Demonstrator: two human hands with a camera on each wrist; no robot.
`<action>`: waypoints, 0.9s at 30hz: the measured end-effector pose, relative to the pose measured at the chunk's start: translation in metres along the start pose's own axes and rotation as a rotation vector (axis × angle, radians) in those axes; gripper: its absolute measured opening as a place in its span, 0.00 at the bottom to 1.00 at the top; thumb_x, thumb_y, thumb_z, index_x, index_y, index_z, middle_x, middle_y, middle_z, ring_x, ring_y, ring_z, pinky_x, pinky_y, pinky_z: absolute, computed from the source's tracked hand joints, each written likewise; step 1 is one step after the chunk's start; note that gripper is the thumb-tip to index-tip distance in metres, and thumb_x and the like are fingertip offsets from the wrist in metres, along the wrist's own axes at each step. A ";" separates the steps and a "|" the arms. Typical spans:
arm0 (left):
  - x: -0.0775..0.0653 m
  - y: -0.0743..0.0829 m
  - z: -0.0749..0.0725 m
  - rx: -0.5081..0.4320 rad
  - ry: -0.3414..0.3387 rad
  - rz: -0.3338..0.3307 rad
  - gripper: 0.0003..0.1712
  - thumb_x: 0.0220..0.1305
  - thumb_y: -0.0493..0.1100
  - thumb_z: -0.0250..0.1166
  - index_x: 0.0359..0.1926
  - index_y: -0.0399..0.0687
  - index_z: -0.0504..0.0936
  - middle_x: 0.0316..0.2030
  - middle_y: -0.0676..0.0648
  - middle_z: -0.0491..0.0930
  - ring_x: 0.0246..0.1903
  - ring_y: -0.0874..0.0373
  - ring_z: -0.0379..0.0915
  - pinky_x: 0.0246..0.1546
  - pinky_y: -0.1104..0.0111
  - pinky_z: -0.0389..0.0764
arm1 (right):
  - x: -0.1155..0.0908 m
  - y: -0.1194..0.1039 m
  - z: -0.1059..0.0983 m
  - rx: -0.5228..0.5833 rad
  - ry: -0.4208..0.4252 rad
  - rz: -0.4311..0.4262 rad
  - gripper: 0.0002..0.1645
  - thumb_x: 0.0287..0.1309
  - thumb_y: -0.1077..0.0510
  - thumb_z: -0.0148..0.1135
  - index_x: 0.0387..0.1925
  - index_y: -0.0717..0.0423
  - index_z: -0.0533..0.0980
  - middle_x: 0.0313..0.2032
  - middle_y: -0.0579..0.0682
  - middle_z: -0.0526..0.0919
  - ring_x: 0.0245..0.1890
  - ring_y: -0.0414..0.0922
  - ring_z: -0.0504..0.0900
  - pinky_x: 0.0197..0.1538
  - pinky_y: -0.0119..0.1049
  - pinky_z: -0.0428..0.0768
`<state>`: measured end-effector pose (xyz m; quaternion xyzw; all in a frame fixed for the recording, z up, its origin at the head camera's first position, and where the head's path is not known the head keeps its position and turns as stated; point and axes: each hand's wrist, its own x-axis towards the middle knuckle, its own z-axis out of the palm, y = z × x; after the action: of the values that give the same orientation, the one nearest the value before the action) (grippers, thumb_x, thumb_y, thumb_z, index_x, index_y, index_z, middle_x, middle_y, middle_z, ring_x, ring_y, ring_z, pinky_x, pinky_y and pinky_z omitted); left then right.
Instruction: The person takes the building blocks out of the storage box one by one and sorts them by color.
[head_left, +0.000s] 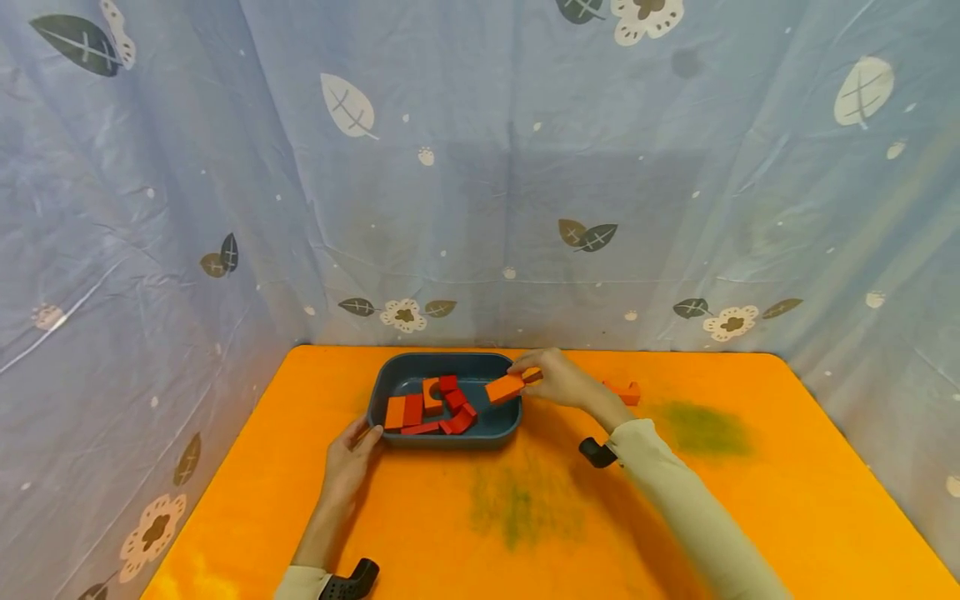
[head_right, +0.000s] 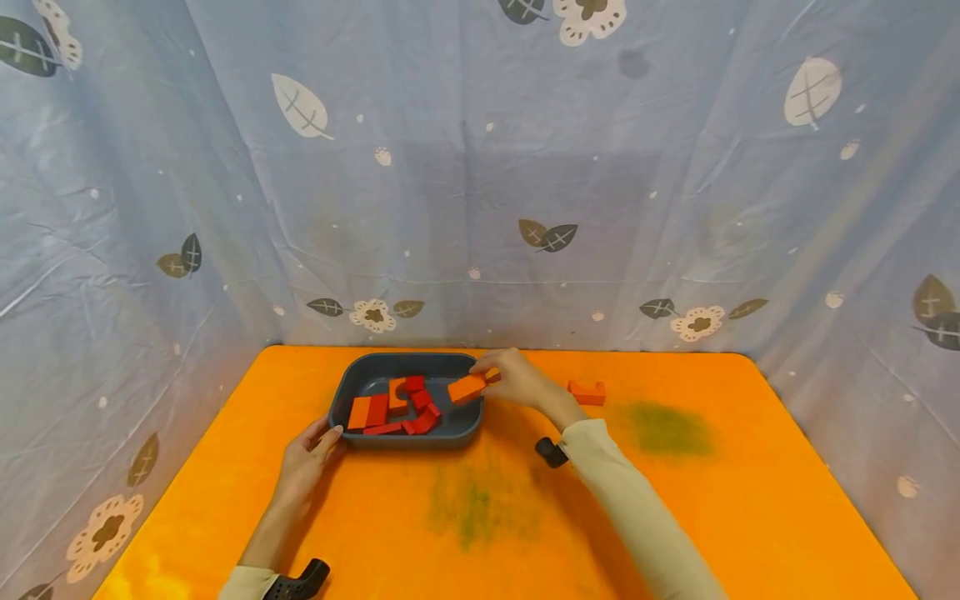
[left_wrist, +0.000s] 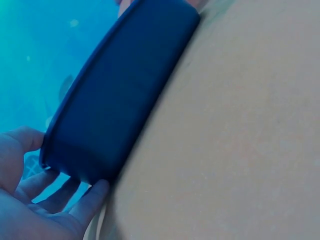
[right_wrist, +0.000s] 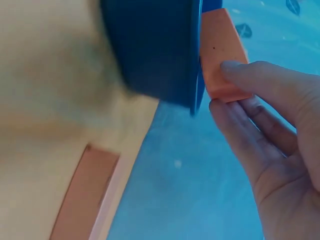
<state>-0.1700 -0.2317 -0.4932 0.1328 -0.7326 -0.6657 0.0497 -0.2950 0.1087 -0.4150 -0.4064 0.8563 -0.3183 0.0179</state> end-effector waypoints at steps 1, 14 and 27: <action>0.000 0.000 0.000 0.001 -0.001 0.000 0.30 0.73 0.40 0.57 0.71 0.36 0.63 0.69 0.36 0.63 0.65 0.46 0.64 0.59 0.66 0.75 | -0.005 0.003 -0.003 0.016 0.017 0.017 0.19 0.52 0.68 0.71 0.49 0.62 0.83 0.50 0.56 0.83 0.51 0.53 0.80 0.51 0.46 0.84; 0.000 0.001 0.002 -0.011 -0.002 0.003 0.29 0.73 0.38 0.56 0.71 0.35 0.63 0.68 0.36 0.64 0.64 0.48 0.64 0.60 0.64 0.73 | -0.079 0.059 -0.054 0.194 0.235 0.251 0.24 0.52 0.68 0.71 0.53 0.69 0.79 0.52 0.65 0.81 0.53 0.62 0.79 0.48 0.42 0.85; 0.000 0.002 0.003 -0.035 -0.003 -0.001 0.28 0.73 0.38 0.56 0.70 0.35 0.64 0.67 0.36 0.65 0.59 0.54 0.69 0.58 0.66 0.76 | -0.161 0.106 -0.086 0.011 0.328 0.360 0.24 0.57 0.61 0.69 0.54 0.68 0.78 0.52 0.66 0.80 0.51 0.63 0.78 0.50 0.39 0.84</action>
<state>-0.1707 -0.2288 -0.4919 0.1312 -0.7208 -0.6788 0.0504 -0.2848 0.3179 -0.4431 -0.1901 0.9046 -0.3764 -0.0625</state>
